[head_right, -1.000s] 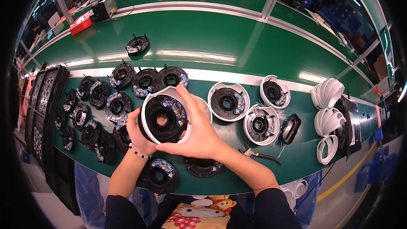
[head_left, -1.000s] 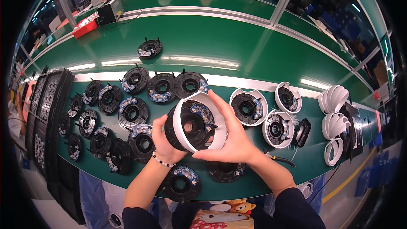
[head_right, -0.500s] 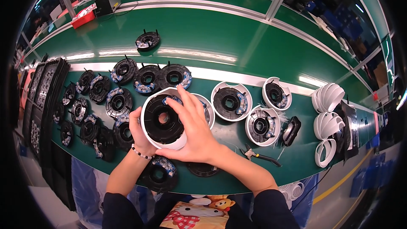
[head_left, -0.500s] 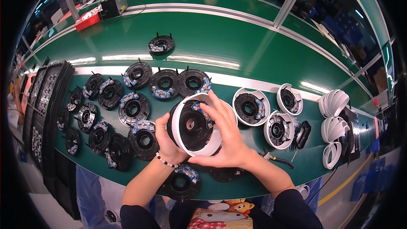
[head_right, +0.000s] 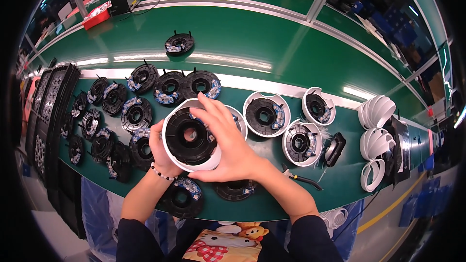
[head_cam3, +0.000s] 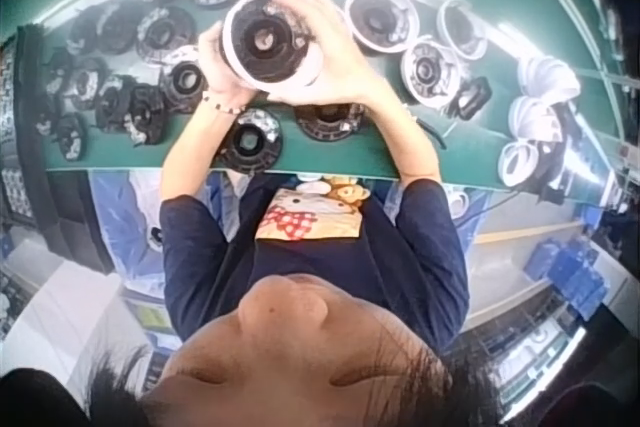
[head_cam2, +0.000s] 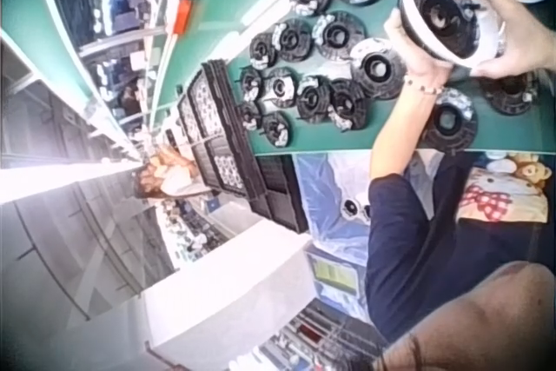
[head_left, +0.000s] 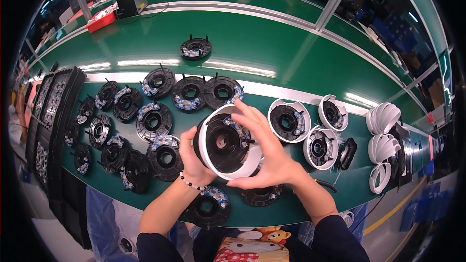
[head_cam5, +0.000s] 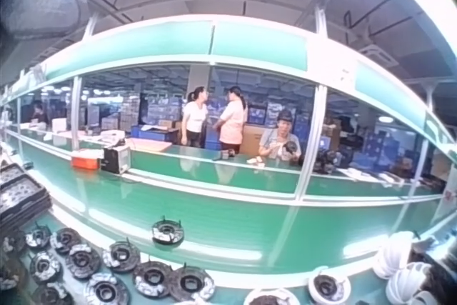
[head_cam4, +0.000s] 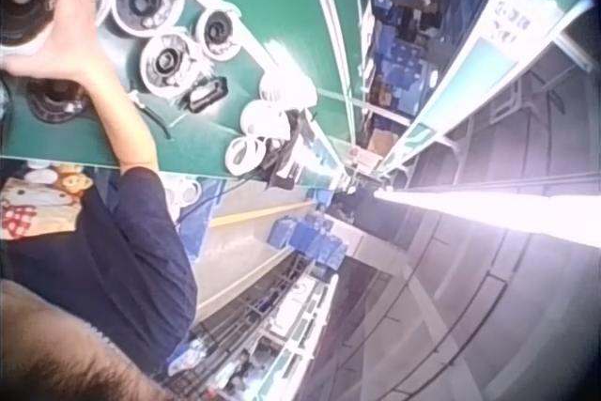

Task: Assembling the internal components, circuit boards, and housings for dome security cameras.

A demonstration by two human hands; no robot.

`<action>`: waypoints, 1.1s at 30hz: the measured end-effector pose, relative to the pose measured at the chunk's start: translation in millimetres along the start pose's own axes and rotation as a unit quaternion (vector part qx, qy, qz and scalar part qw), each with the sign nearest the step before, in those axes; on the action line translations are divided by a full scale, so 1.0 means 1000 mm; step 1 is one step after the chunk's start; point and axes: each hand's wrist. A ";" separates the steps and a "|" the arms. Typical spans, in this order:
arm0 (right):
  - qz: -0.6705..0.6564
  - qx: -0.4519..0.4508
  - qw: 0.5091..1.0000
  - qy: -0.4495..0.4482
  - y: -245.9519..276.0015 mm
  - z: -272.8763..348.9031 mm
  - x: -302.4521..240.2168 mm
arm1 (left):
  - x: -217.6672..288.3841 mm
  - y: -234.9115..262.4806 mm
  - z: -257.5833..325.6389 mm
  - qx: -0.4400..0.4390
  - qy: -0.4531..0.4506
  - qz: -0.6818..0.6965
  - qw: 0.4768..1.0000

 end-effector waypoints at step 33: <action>0.173 0.086 0.981 -0.005 -0.034 0.003 -0.002 | -0.004 -0.001 0.007 -0.056 -0.067 -0.028 0.996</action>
Point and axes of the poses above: each hand's wrist, its own z-axis away from the middle knuckle, its own y-axis out of the back of the hand, x = y × z, and after that the axes turned 9 degrees about -z, right-handed
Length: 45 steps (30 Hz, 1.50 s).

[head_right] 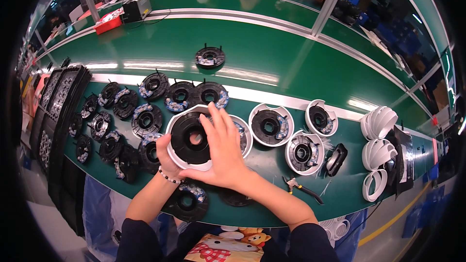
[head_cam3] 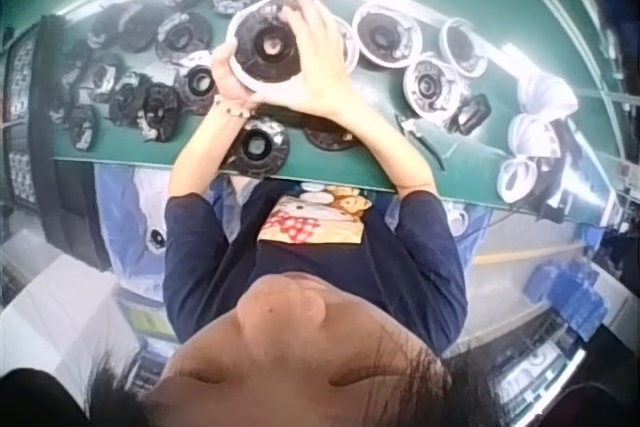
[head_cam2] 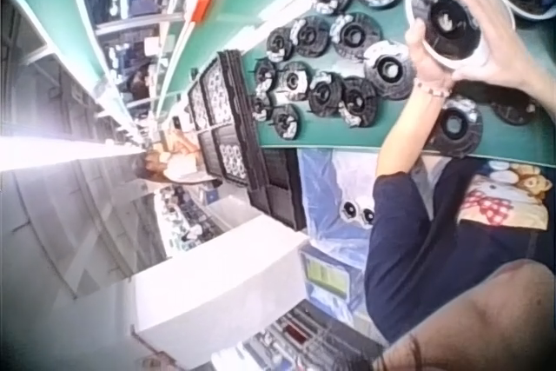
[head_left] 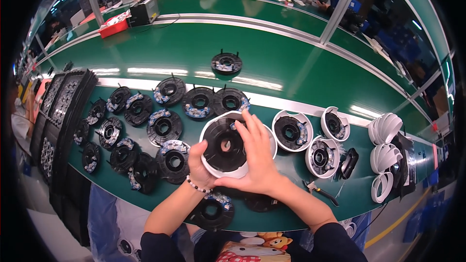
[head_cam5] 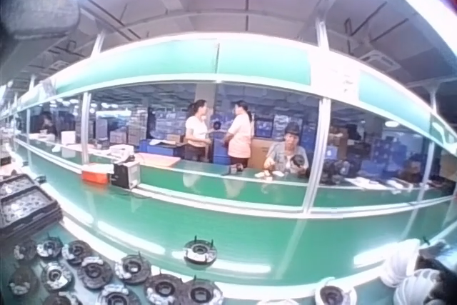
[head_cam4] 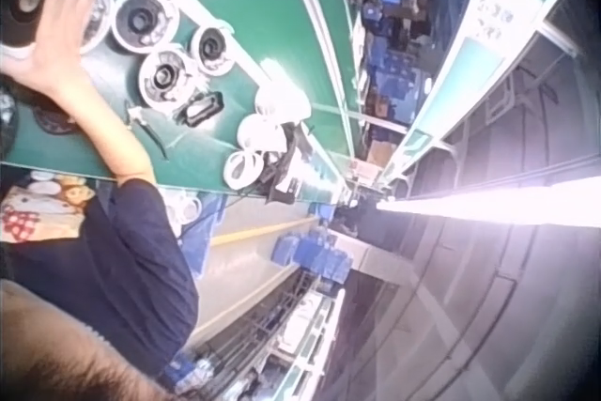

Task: Assembling the internal components, circuit boards, and housings for dome security cameras.

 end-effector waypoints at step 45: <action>0.021 -0.190 0.979 0.075 -0.045 0.032 0.000 | 0.083 0.062 -0.013 0.052 0.088 -0.806 0.584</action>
Point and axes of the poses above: each hand's wrist, its own z-axis away from the middle knuckle, its own y-axis out of the back of the hand, x = y × z, and after that the axes turned 9 degrees about -z, right-handed
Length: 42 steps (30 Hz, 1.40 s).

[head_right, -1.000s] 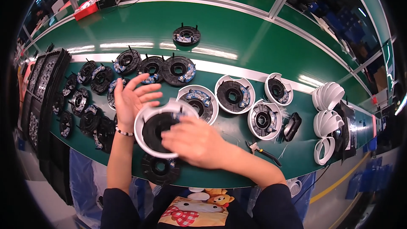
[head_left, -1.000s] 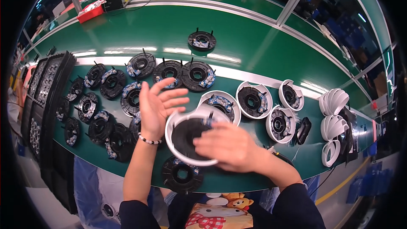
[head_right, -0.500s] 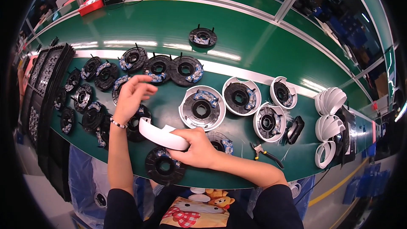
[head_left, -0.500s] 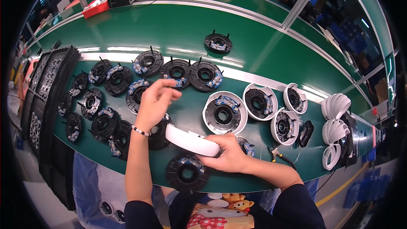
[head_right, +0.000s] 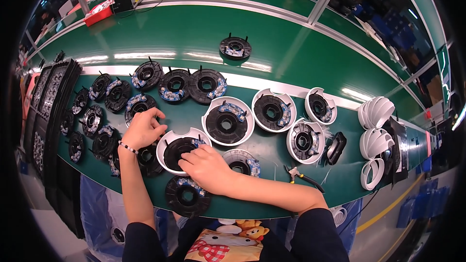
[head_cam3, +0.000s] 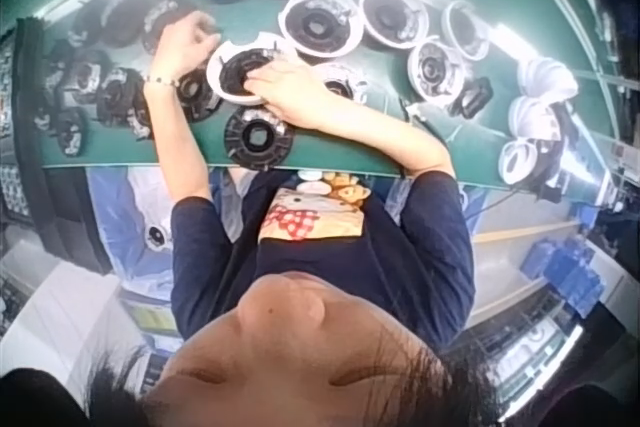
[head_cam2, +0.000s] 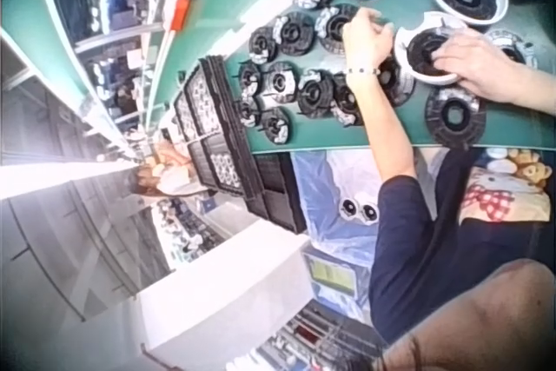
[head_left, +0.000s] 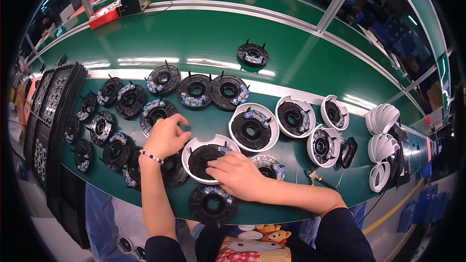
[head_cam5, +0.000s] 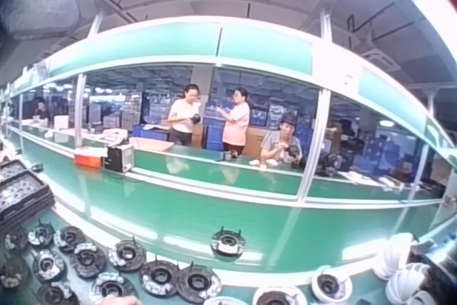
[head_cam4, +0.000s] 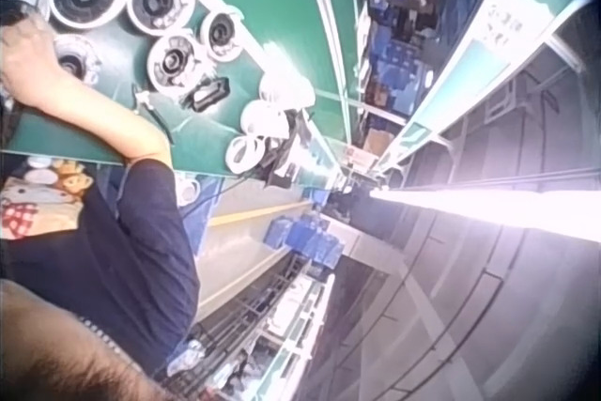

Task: Assembling the internal components, circuit boards, and housings for dome security cameras.

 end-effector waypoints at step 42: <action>0.123 0.193 0.971 -0.069 0.122 -0.090 0.131 | 0.007 0.007 0.001 0.286 -0.083 0.405 0.865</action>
Point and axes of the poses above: each hand's wrist, its own z-axis away from the middle knuckle, its own y-axis out of the back of the hand, x = y × z, and after that the axes turned 9 degrees about -z, right-handed
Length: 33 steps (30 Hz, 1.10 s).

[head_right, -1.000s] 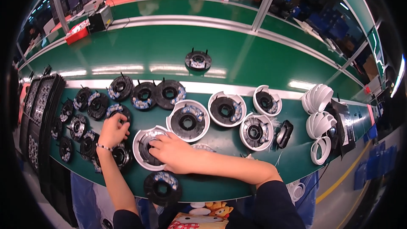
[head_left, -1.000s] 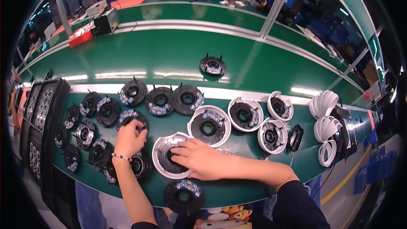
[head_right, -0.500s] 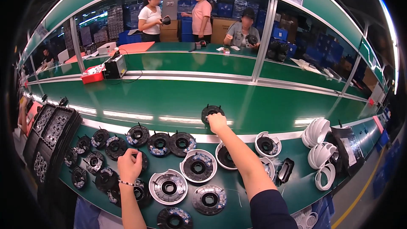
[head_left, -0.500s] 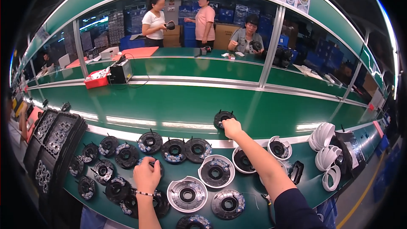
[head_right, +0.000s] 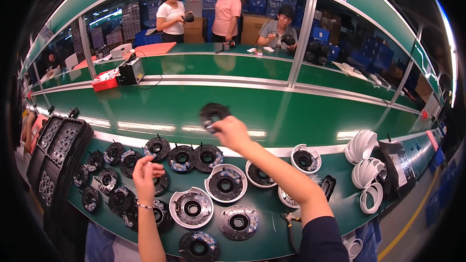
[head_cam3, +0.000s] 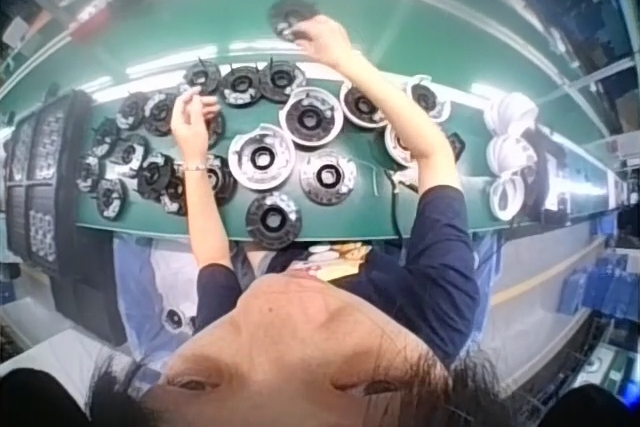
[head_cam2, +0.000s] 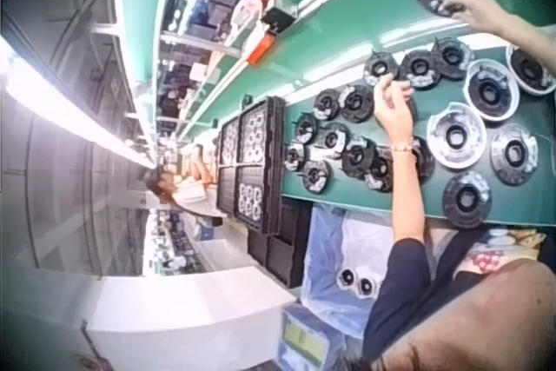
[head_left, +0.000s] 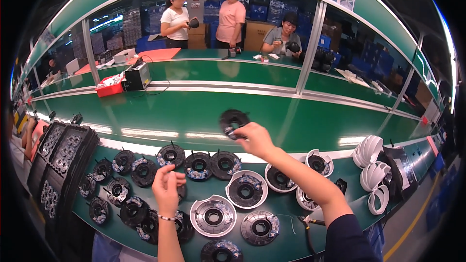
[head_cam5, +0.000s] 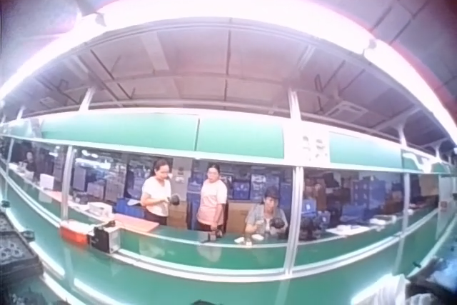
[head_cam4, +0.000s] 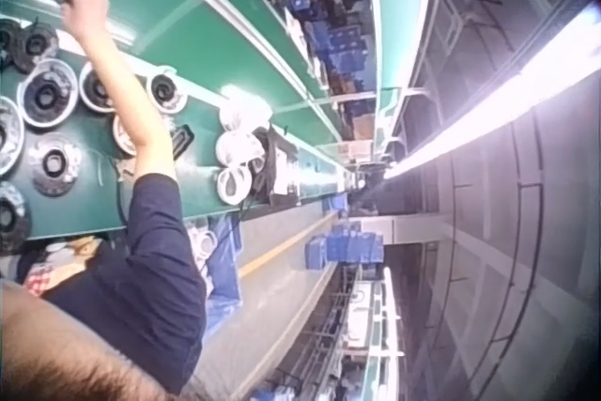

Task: Assembling the internal components, circuit boards, and housings for dome security cameras.

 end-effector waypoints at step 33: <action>0.384 0.175 0.737 -0.528 0.265 0.445 0.002 | 0.008 -0.033 0.011 -0.297 0.165 0.538 0.771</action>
Point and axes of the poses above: each hand's wrist, its own z-axis away from the middle knuckle, its own y-axis out of the back of the hand, x = y × z, and after that the axes turned 9 degrees about -z, right-handed
